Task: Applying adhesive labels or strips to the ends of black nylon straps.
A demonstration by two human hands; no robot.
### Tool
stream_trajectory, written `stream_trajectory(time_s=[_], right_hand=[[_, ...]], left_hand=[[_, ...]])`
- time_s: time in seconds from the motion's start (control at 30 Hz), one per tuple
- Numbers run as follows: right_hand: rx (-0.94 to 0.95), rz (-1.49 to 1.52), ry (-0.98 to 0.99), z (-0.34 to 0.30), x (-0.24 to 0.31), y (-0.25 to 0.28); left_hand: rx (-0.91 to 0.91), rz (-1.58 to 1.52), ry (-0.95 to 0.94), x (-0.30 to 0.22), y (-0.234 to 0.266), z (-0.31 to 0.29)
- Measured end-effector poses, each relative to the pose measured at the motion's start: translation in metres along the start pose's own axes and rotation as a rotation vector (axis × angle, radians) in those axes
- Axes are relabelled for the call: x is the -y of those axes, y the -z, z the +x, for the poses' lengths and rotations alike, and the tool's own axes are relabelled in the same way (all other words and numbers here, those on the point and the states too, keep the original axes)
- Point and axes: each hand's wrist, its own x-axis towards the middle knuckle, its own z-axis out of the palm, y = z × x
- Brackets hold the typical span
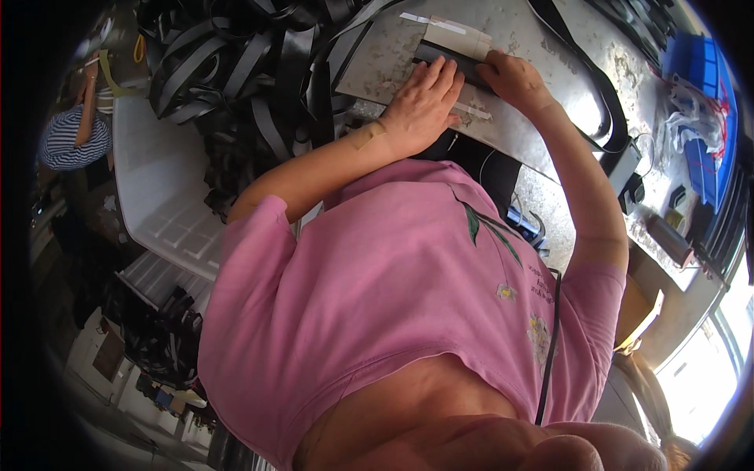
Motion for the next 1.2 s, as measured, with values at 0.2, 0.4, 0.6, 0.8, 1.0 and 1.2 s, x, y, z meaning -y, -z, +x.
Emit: stream_trajectory(time_s=[0.2,0.4,0.6,0.8,1.0,1.2], right_hand=[[-0.049,-0.051,-0.104,-0.003,0.002,-0.006],[-0.038,-0.135,-0.15,-0.001,0.014,0.003],[-0.283,-0.41,-0.089,-0.008,0.024,0.002],[-0.314,-0.064,0.066,-0.023,0.044,-0.007],[-0.155,0.432,-0.36,0.001,0.006,-0.01],[-0.104,0.404,-0.41,0.009,0.01,-0.007]], left_hand=[[-0.015,-0.042,0.062,0.006,-0.013,0.002],[0.001,-0.016,0.037,0.012,-0.016,0.006],[0.021,0.026,0.006,0.012,-0.013,0.01],[0.05,0.079,0.015,0.01,-0.013,0.011],[0.0,0.055,0.016,0.011,-0.016,0.011],[-0.041,0.04,0.025,0.013,-0.012,0.014]])
